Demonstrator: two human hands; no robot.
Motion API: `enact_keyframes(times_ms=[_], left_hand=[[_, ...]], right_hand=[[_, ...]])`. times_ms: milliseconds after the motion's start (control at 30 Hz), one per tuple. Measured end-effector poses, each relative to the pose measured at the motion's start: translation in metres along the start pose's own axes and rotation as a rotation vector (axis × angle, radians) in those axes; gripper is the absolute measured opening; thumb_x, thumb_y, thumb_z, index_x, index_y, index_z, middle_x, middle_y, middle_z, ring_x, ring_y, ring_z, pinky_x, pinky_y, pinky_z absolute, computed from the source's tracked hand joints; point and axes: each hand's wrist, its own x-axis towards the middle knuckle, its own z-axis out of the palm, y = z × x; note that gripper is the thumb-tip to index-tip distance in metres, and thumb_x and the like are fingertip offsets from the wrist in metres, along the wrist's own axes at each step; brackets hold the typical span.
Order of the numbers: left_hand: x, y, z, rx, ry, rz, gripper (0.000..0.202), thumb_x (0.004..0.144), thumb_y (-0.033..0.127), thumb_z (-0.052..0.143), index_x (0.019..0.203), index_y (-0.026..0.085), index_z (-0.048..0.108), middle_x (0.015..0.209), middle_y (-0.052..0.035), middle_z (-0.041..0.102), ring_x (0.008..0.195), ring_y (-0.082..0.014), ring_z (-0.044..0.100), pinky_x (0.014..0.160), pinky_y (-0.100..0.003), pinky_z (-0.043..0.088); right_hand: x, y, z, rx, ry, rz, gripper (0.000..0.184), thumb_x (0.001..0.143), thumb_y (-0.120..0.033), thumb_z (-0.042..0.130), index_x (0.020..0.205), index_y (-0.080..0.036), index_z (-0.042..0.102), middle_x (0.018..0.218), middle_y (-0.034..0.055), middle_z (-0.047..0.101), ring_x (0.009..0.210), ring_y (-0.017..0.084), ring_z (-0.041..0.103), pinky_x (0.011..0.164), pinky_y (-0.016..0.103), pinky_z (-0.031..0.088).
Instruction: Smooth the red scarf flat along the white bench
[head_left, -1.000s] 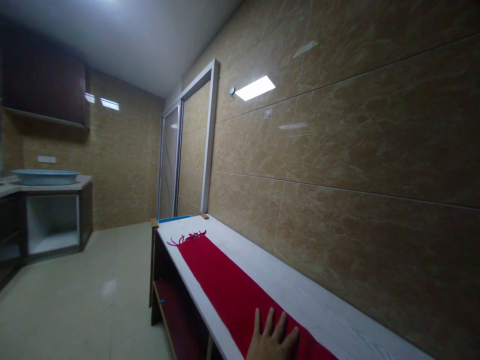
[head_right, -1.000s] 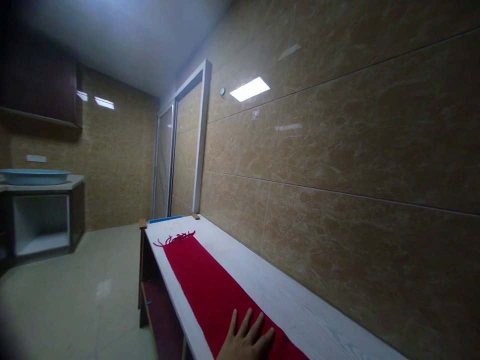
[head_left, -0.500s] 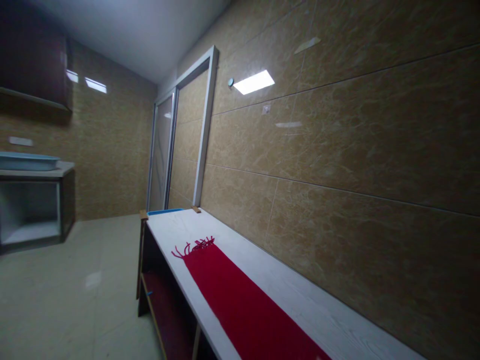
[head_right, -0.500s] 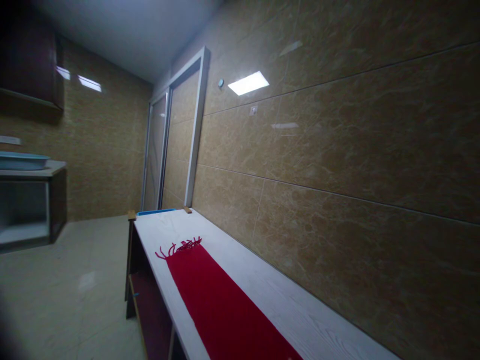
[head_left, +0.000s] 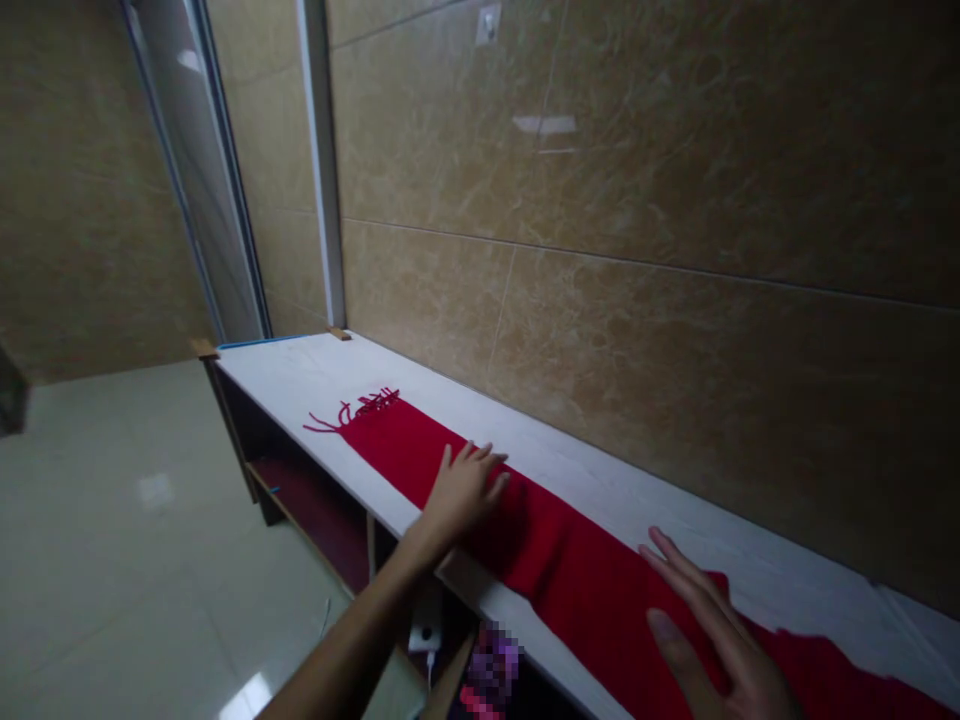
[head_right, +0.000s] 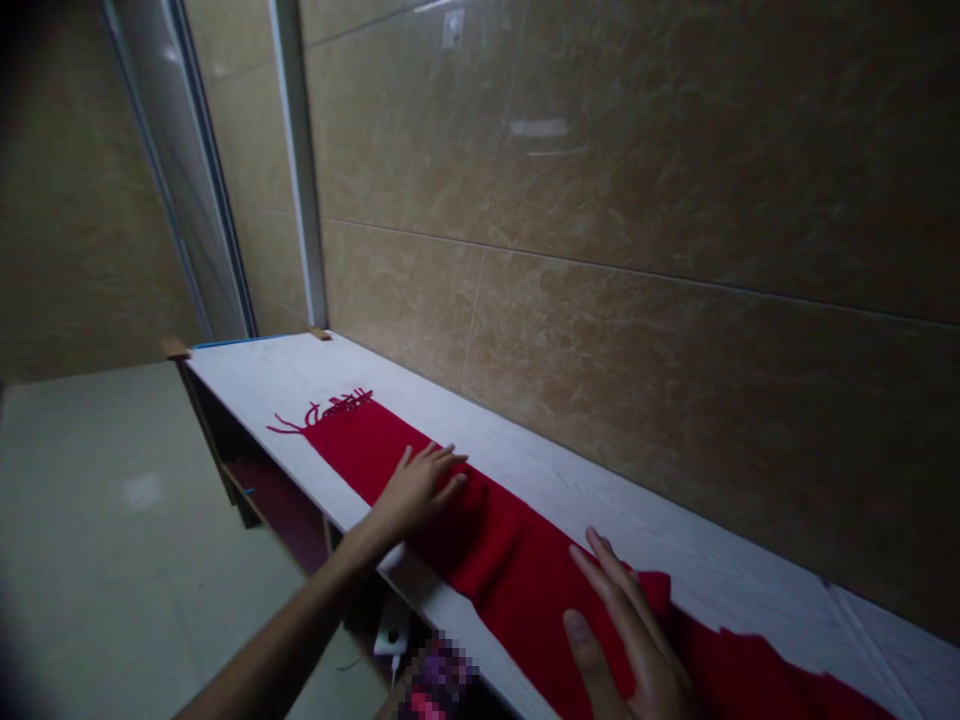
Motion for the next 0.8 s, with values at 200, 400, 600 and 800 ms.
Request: enact_keyframes(times_ms=[200, 400, 600, 800], left_hand=[[-0.001, -0.046, 0.007, 0.1, -0.037, -0.028, 0.053, 0.104, 0.05, 0.039, 0.148, 0.024, 0.053, 0.164, -0.01, 0.04, 0.154, -0.0404, 0.026, 0.122, -0.068, 0.02], [-0.008, -0.046, 0.015, 0.188, -0.106, -0.006, 0.065, 0.103, 0.061, 0.033, 0.157, 0.026, 0.041, 0.168, -0.0105, 0.029, 0.155, -0.0416, 0.018, 0.121, -0.071, 0.013], [-0.008, -0.042, 0.011, 0.221, -0.134, -0.007, 0.067, 0.102, 0.061, 0.033, 0.159, 0.026, 0.038, 0.168, -0.0101, 0.026, 0.156, -0.0422, 0.016, 0.119, -0.074, 0.013], [-0.006, -0.042, 0.015, 0.264, -0.154, -0.015, 0.068, 0.103, 0.061, 0.031, 0.161, 0.026, 0.033, 0.169, -0.0094, 0.022, 0.156, -0.0421, 0.013, 0.12, -0.074, 0.011]], right_hand=[[-0.002, 0.007, 0.015, 0.036, 0.044, 0.096, 0.053, 0.099, -0.058, 0.048, 0.138, -0.026, 0.064, 0.155, 0.0069, 0.05, 0.144, 0.03, 0.045, 0.113, 0.049, 0.048], [-0.012, 0.026, 0.008, 0.046, 0.084, 0.184, 0.056, 0.098, -0.061, 0.049, 0.136, -0.025, 0.065, 0.154, 0.0088, 0.052, 0.146, 0.031, 0.042, 0.122, 0.055, 0.031], [-0.028, 0.044, 0.003, 0.063, 0.094, 0.248, 0.06, 0.098, -0.061, 0.049, 0.144, -0.023, 0.058, 0.157, 0.0095, 0.047, 0.149, 0.03, 0.037, 0.123, 0.055, 0.029], [-0.042, 0.058, 0.015, 0.023, 0.079, 0.289, 0.068, 0.1, -0.061, 0.043, 0.154, -0.021, 0.045, 0.162, 0.01, 0.038, 0.152, 0.029, 0.031, 0.121, 0.052, 0.034]])
